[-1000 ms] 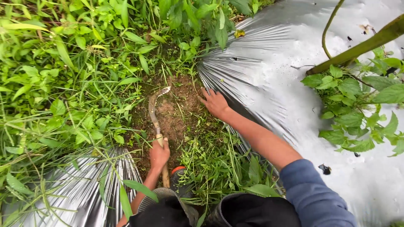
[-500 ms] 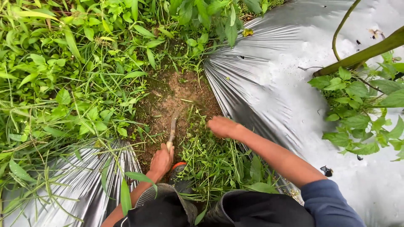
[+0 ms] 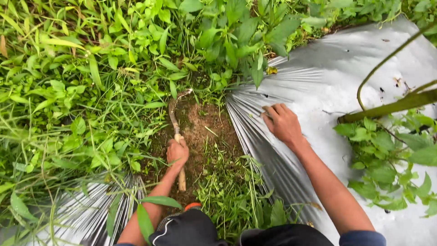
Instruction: The person uses a sickle to cut weeds and grass growing along the edge of a plastic mulch sheet in a garden. They repeatedly pull the cut vegetation by hand and clear the area around the base of nearby plants.
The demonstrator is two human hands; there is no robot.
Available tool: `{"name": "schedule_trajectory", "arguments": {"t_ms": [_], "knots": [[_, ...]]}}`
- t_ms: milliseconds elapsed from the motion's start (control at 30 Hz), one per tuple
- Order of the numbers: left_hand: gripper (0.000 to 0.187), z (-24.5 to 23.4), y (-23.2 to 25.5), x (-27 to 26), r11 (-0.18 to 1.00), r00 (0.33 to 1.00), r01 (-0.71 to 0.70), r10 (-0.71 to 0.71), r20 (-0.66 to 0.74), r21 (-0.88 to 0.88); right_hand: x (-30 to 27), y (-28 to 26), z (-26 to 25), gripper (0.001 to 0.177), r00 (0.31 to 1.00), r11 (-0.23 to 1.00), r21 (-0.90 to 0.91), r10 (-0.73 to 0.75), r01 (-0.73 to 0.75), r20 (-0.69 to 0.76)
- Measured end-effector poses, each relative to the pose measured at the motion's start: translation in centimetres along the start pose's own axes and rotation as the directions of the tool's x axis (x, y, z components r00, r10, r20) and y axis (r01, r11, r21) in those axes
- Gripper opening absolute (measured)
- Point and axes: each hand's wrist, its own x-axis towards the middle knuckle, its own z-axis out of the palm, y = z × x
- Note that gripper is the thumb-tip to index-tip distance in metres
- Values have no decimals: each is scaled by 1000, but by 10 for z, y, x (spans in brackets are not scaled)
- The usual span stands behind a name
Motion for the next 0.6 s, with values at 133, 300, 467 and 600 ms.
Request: {"name": "schedule_trajectory", "arguments": {"t_ms": [133,300,467,600], "knots": [[49,16,54,58,997,1000,-9,9,-9,79,-1,0,4,21,996,988,136,83,-78,-34],[39,4,90,17,999,996,-40,37,85,24,-4,5,12,21,985,963,211,170,-164,-10],[36,-21,63,-36,984,980,11,-45,192,175,-1,5,7,15,970,942,244,241,-228,-23],[36,-18,117,11,997,994,0,-9,109,76,-1,7,9,13,973,947,237,229,-219,-16]]}}
